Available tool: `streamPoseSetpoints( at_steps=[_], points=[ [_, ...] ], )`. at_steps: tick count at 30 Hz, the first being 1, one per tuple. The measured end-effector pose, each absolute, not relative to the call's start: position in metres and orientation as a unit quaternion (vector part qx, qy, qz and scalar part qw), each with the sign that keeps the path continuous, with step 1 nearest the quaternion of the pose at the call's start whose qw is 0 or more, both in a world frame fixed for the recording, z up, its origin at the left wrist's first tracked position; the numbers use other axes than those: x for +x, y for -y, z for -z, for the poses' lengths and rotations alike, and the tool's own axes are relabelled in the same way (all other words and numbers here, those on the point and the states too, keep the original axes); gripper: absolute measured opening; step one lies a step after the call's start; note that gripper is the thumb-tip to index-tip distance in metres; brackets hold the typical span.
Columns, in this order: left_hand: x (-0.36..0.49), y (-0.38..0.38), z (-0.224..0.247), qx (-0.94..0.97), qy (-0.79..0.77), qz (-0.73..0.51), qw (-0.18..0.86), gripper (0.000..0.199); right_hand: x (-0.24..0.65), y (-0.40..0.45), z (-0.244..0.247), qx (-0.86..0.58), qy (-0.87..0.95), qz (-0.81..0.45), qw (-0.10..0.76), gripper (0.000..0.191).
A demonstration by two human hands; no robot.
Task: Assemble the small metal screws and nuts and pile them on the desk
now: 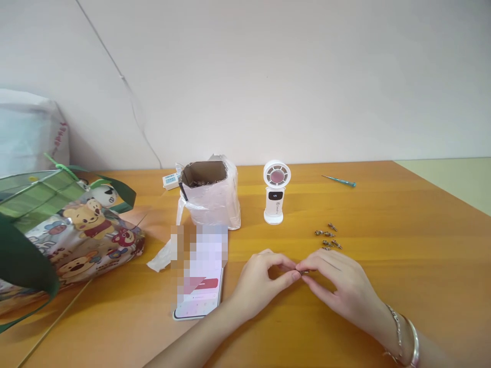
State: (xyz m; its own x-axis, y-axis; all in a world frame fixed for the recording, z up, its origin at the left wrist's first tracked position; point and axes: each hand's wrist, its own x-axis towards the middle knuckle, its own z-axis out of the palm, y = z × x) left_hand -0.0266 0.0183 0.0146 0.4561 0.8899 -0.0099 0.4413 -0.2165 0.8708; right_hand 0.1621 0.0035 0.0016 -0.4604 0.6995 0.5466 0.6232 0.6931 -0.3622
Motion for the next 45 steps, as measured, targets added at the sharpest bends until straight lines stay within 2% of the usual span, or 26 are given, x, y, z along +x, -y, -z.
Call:
streamPoseSetpoints(
  at_steps=[6,17,25,33,45],
  points=[
    [-0.02,-0.014,-0.013,0.716,-0.464,-0.262,0.452,0.015,0.157,-0.002,0.0,-0.43,0.837,-0.005,0.338,0.009],
    [-0.008,-0.006,-0.01,0.591,-0.436,-0.325,0.596,0.015,0.146,0.0,0.001,-0.418,0.835,0.067,0.352,0.017],
    [-0.011,-0.008,-0.01,0.583,-0.418,-0.336,0.61,0.011,0.155,-0.002,0.002,-0.393,0.85,-0.034,0.349,0.016],
    [-0.014,-0.008,-0.009,0.584,-0.388,-0.309,0.643,0.013,0.165,-0.002,0.0,-0.355,0.875,-0.064,0.322,0.017],
    [-0.012,-0.003,-0.002,0.653,-0.481,-0.261,0.523,0.002,0.154,0.004,0.025,-0.391,0.89,-0.027,0.232,0.019]
  ],
)
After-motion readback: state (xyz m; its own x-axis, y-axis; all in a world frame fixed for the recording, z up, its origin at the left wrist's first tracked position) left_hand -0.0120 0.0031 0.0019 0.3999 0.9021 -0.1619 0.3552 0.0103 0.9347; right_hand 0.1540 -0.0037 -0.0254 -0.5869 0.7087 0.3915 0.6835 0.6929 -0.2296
